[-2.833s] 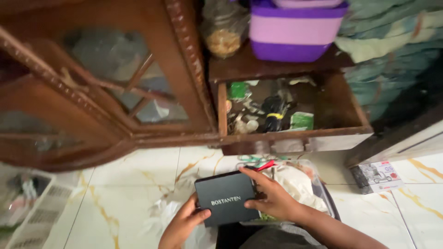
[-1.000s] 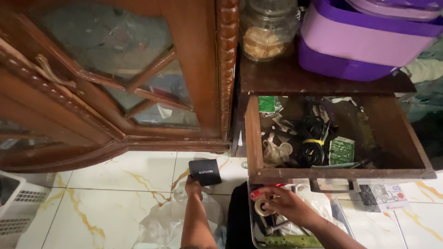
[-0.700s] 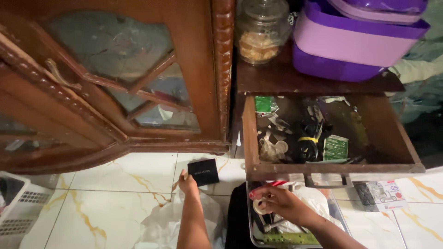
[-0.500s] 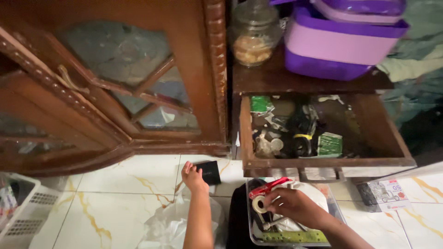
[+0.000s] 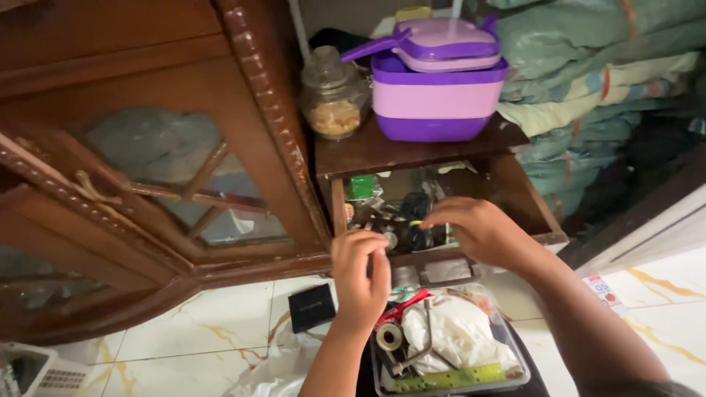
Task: The person sits on the floor and sorts through a cluttered wooden drawer, picking up various items such as a wallet, a measuring tape, a black box, and papers. They examine each item briefly and place them into a clear plastic container resting on their lap.
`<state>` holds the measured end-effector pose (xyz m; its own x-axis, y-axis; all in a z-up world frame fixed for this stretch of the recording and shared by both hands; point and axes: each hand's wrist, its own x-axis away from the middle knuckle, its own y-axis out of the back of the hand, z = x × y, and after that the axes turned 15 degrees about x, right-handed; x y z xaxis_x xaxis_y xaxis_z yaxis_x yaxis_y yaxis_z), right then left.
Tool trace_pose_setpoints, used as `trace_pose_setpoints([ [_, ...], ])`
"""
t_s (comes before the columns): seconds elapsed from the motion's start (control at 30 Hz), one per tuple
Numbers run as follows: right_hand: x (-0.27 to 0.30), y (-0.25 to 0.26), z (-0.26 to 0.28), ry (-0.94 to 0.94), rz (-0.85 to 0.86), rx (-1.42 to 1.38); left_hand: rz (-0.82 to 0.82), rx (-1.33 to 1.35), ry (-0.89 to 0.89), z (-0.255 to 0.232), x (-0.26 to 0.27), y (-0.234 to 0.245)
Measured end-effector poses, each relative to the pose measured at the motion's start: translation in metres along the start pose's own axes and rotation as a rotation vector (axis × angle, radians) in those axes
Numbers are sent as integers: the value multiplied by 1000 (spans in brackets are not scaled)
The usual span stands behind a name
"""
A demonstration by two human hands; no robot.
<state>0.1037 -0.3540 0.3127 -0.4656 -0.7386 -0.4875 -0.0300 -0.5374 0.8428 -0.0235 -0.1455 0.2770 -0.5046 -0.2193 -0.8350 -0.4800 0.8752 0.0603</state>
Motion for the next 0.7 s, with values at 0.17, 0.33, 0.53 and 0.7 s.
trace_pose_setpoints([
  [0.17, -35, -42, -37, 73, 427, 75, 167, -334, 1, 7, -1, -27],
  [0.33, -27, -50, -37, 7, 458, 252, 209, -387, 40, 15, 6, -28],
  [0.53, -20, -7, -25, -95, 135, 102, 198, -323, 47, 7, 4, -27],
  [0.7, -12, 34, -20, -87, -169, 155, 201, -253, 61, 1, 2, -25],
])
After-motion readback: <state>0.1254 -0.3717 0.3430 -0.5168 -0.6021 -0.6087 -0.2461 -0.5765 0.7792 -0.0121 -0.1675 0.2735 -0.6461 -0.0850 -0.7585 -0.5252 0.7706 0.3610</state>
